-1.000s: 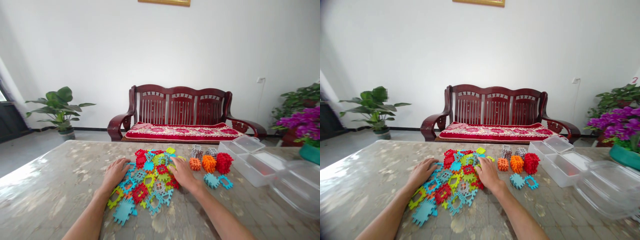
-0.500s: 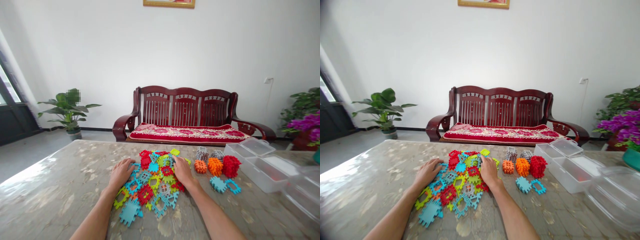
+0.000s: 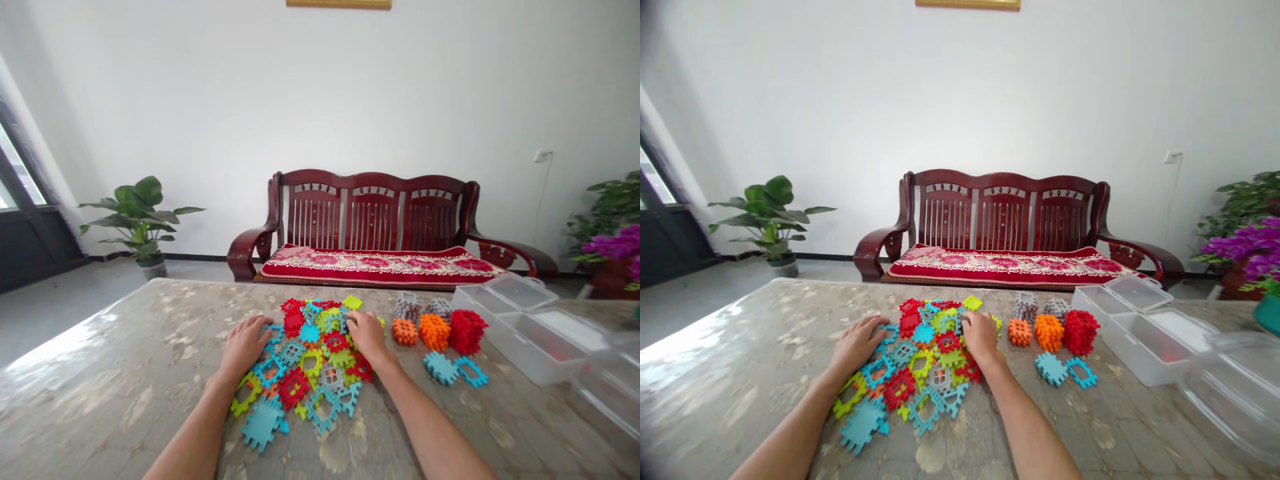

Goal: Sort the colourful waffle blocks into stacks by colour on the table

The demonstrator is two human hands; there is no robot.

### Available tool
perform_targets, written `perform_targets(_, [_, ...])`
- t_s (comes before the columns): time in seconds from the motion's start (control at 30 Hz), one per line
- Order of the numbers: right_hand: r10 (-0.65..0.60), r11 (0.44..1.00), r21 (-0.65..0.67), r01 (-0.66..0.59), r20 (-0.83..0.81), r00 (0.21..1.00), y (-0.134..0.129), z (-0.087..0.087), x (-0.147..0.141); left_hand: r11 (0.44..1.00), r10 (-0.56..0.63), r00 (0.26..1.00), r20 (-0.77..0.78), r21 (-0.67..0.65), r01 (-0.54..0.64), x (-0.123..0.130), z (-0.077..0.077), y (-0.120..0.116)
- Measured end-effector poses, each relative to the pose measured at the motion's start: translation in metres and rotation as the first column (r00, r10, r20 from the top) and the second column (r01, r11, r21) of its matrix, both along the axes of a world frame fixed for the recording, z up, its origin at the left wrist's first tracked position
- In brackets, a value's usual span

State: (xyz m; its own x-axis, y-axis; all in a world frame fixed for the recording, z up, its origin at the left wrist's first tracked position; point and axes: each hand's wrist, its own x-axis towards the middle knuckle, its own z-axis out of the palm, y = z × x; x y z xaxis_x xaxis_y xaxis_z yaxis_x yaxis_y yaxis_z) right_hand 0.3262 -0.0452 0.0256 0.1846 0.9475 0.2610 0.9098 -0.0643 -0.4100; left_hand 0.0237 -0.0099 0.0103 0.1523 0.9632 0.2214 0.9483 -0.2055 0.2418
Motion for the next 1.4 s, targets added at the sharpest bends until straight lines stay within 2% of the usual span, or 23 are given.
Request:
perform_targets(0.37, [-0.004, 0.999, 0.040, 0.011, -0.177, 0.984, 0.005, -0.004, -0.002, 1.000, 0.006, 1.000, 0.007, 0.011, -0.006, 0.000, -0.002, 0.001])
perform_targets(0.67, [-0.034, 0.997, 0.065, 0.050, -0.232, 0.972, 0.006, -0.005, -0.005, 1.000, 0.007, 1.000, 0.008, 0.006, -0.007, 0.001, -0.002, 0.001])
perform_targets(0.93, [-0.038, 0.991, 0.113, 0.073, -0.284, 0.958, 0.012, -0.016, -0.005, 0.999, 0.015, 1.000, 0.011, 0.036, -0.015, 0.000, -0.004, 0.002])
perform_targets(1.1, [0.023, 0.981, 0.187, 0.045, -0.343, 0.939, 0.014, -0.020, -0.005, 0.999, 0.009, 1.000, 0.019, 0.036, -0.009, -0.001, -0.004, 0.002])
perform_targets(1.27, [0.112, 0.958, 0.287, -0.009, -0.343, 0.933, 0.008, -0.015, 0.001, 1.000, 0.003, 0.999, 0.032, 0.023, -0.004, -0.001, -0.004, 0.002])
perform_targets(1.4, [0.178, 0.898, 0.439, -0.021, -0.320, 0.930, 0.001, -0.010, 0.013, 1.000, 0.003, 0.999, 0.045, 0.026, -0.004, -0.001, -0.004, 0.002])
